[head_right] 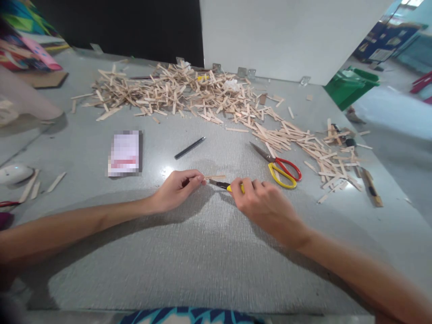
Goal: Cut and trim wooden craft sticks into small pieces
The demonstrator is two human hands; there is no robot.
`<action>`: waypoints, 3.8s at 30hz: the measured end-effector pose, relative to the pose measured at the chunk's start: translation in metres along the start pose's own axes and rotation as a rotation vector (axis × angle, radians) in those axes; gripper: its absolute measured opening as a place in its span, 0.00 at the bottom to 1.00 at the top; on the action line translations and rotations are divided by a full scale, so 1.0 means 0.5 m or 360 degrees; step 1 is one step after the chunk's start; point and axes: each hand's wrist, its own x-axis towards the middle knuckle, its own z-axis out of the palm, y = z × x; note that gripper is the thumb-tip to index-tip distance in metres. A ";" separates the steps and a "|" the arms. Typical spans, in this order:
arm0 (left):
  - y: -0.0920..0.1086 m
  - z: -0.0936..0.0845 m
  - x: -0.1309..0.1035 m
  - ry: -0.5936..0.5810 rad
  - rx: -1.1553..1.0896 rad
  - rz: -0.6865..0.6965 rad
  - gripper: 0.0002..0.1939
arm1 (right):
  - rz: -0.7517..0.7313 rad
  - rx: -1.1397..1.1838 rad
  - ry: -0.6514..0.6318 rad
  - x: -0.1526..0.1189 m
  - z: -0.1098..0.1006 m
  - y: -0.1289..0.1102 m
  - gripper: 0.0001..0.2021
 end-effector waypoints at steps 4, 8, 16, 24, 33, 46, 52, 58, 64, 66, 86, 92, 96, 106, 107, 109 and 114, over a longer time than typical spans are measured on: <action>-0.001 0.002 -0.001 -0.0022 0.0019 -0.0001 0.21 | -0.0015 -0.0018 -0.0033 0.002 0.005 -0.006 0.11; 0.000 0.002 0.000 -0.0061 0.0021 -0.0007 0.23 | -0.0010 -0.0050 -0.0098 0.002 0.011 -0.016 0.10; 0.003 0.001 0.005 -0.0109 0.0049 -0.0008 0.22 | -0.0026 0.0071 -0.0290 0.016 0.010 -0.024 0.11; 0.006 0.000 0.015 -0.0135 0.0098 -0.0023 0.21 | 0.0006 0.0416 -0.0449 0.025 0.023 -0.019 0.11; 0.007 -0.001 0.018 -0.0149 0.0121 -0.0047 0.21 | 0.0016 0.0426 -0.0475 0.029 0.037 -0.018 0.11; 0.001 -0.001 0.020 -0.0186 0.0124 -0.0035 0.21 | 0.0040 0.0516 -0.0585 0.045 0.031 -0.001 0.11; -0.004 0.000 0.022 -0.0179 0.0117 -0.0029 0.22 | 0.0052 0.0437 -0.0485 0.039 0.033 -0.013 0.13; -0.006 -0.001 0.024 -0.0182 0.0135 -0.0007 0.21 | 0.0080 0.0528 -0.0528 0.047 0.040 -0.008 0.13; -0.005 0.001 0.025 -0.0171 0.0168 -0.0019 0.22 | 0.0060 0.0504 -0.0570 0.048 0.044 -0.007 0.11; -0.005 0.002 0.023 -0.0158 0.0167 -0.0023 0.23 | 0.0044 0.0396 -0.0562 0.045 0.031 -0.023 0.11; -0.010 0.010 0.014 -0.0054 0.0130 -0.0016 0.24 | 0.0178 0.0424 -0.0555 0.024 0.012 -0.051 0.10; -0.016 0.007 0.007 0.0112 0.0034 -0.0020 0.24 | 0.0383 0.0557 -0.0079 -0.004 -0.012 -0.040 0.19; -0.014 0.004 -0.006 0.0228 -0.0035 0.0056 0.22 | 0.0620 0.0929 0.0044 -0.003 -0.001 -0.020 0.30; -0.008 0.011 -0.020 0.0312 -0.0092 0.0353 0.15 | 0.0750 0.1285 -0.0092 0.004 0.021 -0.015 0.23; -0.009 0.012 -0.019 0.0313 -0.0102 0.0353 0.15 | 0.0762 0.1296 -0.0092 0.004 0.020 -0.013 0.23; -0.012 0.012 -0.020 0.0309 -0.0121 0.0341 0.13 | 0.0776 0.1321 -0.0091 0.006 0.016 -0.010 0.22; -0.013 0.014 -0.023 0.0268 -0.0181 0.0289 0.11 | 0.0774 0.1471 -0.0142 0.011 0.000 -0.004 0.24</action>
